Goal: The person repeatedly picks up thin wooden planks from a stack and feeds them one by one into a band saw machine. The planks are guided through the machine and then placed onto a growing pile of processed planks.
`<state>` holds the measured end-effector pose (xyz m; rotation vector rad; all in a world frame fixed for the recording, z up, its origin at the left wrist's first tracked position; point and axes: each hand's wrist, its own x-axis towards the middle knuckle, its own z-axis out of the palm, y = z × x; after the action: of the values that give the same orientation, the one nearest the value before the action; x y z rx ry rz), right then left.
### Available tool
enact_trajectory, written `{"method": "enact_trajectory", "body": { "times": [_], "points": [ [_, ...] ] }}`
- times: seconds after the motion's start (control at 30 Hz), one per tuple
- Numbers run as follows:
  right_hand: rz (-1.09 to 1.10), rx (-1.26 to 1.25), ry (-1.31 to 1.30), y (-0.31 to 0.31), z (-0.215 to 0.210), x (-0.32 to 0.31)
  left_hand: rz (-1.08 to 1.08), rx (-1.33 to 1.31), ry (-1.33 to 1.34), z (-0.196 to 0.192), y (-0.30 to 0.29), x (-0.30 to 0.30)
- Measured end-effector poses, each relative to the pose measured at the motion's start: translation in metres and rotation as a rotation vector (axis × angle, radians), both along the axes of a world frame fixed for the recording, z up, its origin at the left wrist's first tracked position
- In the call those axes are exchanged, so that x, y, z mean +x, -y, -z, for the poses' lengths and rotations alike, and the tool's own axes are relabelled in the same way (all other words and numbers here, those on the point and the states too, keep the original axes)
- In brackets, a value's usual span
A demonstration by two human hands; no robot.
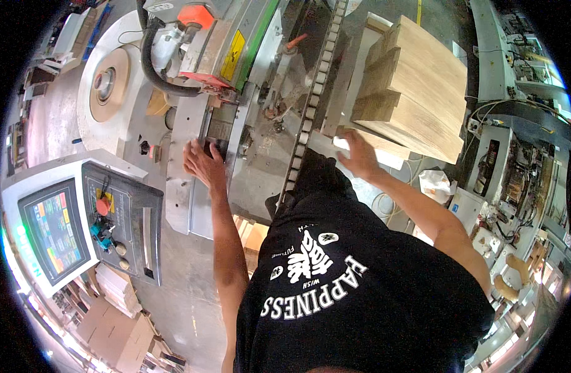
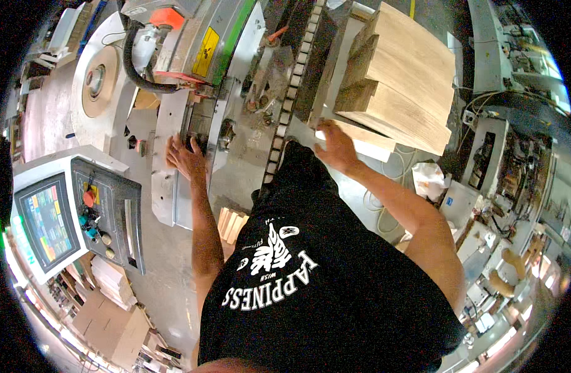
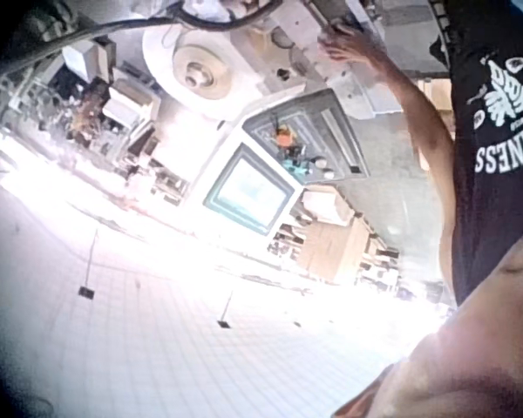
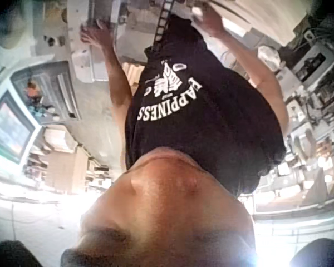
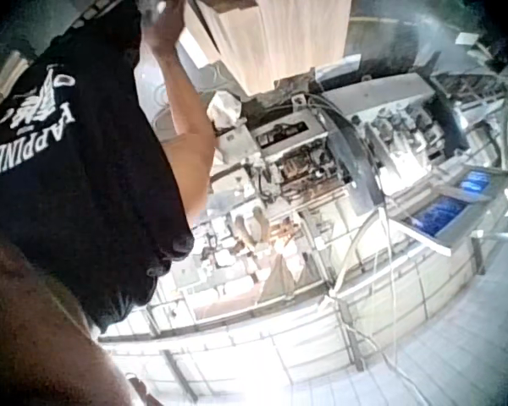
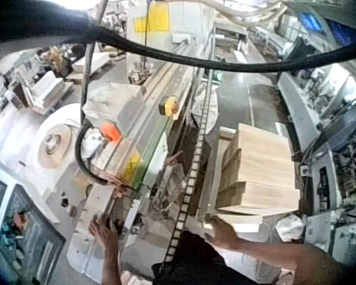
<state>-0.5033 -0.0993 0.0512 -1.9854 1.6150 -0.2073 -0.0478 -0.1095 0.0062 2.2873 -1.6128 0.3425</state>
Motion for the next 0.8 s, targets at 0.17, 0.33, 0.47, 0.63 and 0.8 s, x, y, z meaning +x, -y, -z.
{"method": "enact_trajectory", "body": {
  "times": [0.17,0.33,0.47,0.63,0.8],
  "points": [
    [0.038,0.214,-0.397,-0.010,-0.002,-0.051,0.017,-0.054,-0.168,0.005,-0.041,-0.055],
    [-0.277,-0.386,-0.661,-0.011,0.092,-0.118,0.087,-0.138,-0.220,-0.019,-0.044,-0.084],
    [-0.167,-0.235,-0.357,0.000,0.082,-0.107,0.151,-0.245,-0.239,-0.048,-0.050,-0.084],
    [-0.307,-0.029,-0.361,0.023,-0.027,-0.009,0.494,-0.158,-0.437,-0.072,-0.054,-0.105],
    [-0.468,-0.081,-0.164,0.043,-0.089,0.106,0.586,0.133,-0.345,-0.115,-0.044,-0.140]
  ]
}}
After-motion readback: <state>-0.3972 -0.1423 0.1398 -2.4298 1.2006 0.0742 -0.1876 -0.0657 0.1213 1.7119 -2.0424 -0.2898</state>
